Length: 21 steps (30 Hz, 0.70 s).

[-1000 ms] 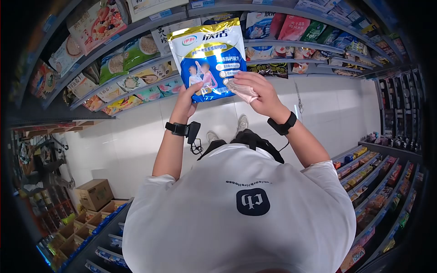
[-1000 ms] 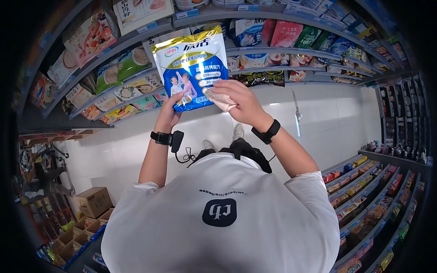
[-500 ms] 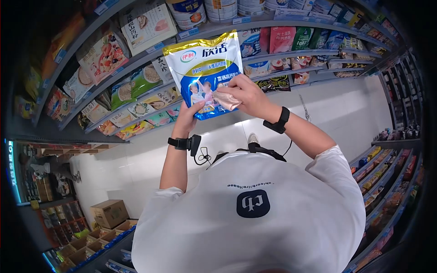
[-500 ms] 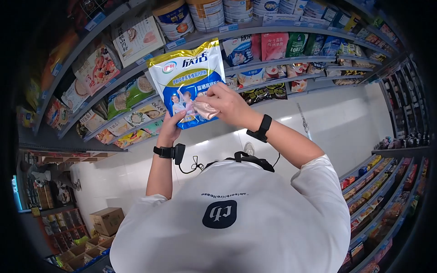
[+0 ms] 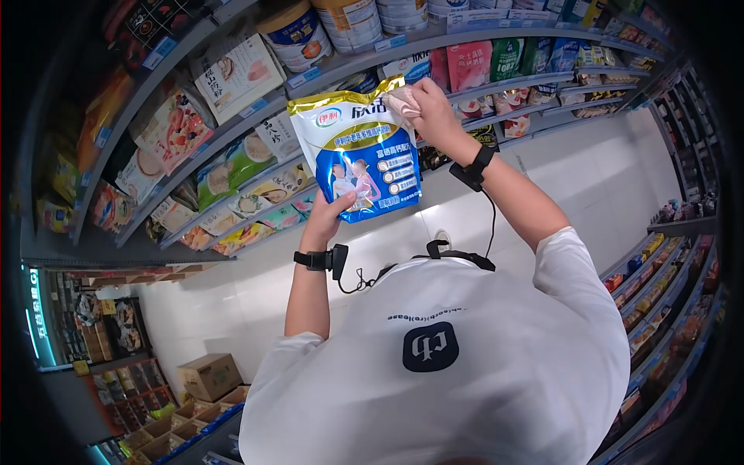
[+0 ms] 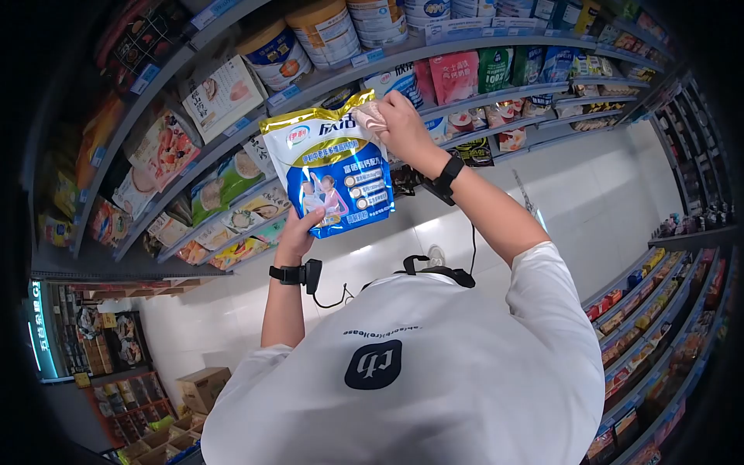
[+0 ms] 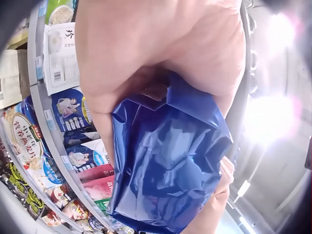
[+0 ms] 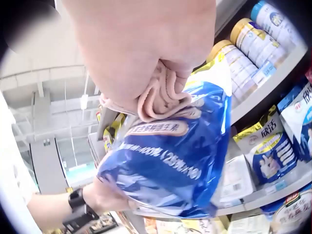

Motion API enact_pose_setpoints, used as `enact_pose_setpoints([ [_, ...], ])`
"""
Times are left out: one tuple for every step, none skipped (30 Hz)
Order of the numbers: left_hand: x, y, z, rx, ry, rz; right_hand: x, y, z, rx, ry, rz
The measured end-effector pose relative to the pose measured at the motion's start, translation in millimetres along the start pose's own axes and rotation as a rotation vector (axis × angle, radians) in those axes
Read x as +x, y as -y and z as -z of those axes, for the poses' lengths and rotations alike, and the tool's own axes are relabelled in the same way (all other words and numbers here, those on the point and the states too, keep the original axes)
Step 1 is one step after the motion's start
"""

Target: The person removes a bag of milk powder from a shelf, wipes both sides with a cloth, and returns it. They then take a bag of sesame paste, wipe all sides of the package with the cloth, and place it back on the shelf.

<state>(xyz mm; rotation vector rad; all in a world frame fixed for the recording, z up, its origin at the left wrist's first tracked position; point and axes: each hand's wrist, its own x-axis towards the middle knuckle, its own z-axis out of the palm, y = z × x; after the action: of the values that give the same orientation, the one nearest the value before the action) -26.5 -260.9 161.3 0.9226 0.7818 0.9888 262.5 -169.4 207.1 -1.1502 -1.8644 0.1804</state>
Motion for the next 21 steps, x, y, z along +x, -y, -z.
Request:
enact_pose_setpoints([
  [2,2,-2,-0.003,0.002,-0.003,4,-6,1,0.006,0.029,-0.063],
  [2,4,-1,0.079,-0.020,0.007,2,-8,0,0.007,0.030,-0.066],
  [2,5,1,0.165,-0.040,0.017,4,-3,2,0.093,0.087,0.055],
  [3,6,0,0.198,-0.068,0.026,10,4,5,0.176,0.138,0.184],
  [4,5,0,0.202,-0.066,0.023,14,14,9,0.110,0.216,0.278],
  [1,1,-3,0.274,-0.056,0.033,16,16,8,0.076,0.216,0.268],
  [-3,-4,-4,0.351,-0.046,0.051,16,17,6,0.047,0.212,0.252],
  [-4,-6,-6,0.339,-0.036,0.053,16,13,5,0.048,0.205,0.243],
  [-6,-6,-8,0.344,-0.033,0.057,18,7,3,0.010,0.188,0.209],
  [-8,-7,-9,0.373,-0.032,0.053,19,4,0,-0.027,0.173,0.179],
  [-9,-8,-9,0.401,-0.033,0.045,18,1,-3,-0.025,0.172,0.182],
  [-9,-6,-8,0.403,-0.038,0.040,17,-1,-7,-0.053,0.157,0.180],
  [-9,-4,-7,0.389,-0.042,0.038,15,-2,-11,-0.080,0.143,0.174],
  [-8,-1,-5,0.372,-0.043,0.036,14,-5,-14,-0.079,0.145,0.176],
  [-7,3,-2,0.367,-0.043,0.040,14,-10,-17,-0.109,0.103,0.185],
  [-8,5,2,0.385,-0.052,0.052,13,-15,-19,-0.138,0.064,0.190],
  [-8,9,4,0.403,-0.060,0.062,11,-21,-22,-0.138,0.070,0.186],
  [-7,12,3,0.399,-0.061,0.065,11,-26,-22,-0.127,0.016,0.046],
  [-5,17,2,0.291,-0.088,0.023,12,-32,-21,-0.119,-0.041,-0.092],
  [-4,20,0,0.181,-0.115,-0.017,10,-37,-20,-0.072,-0.073,-0.199],
  [-3,21,0,0.176,-0.116,-0.015,6,-33,-19,-0.075,-0.068,-0.200],
])
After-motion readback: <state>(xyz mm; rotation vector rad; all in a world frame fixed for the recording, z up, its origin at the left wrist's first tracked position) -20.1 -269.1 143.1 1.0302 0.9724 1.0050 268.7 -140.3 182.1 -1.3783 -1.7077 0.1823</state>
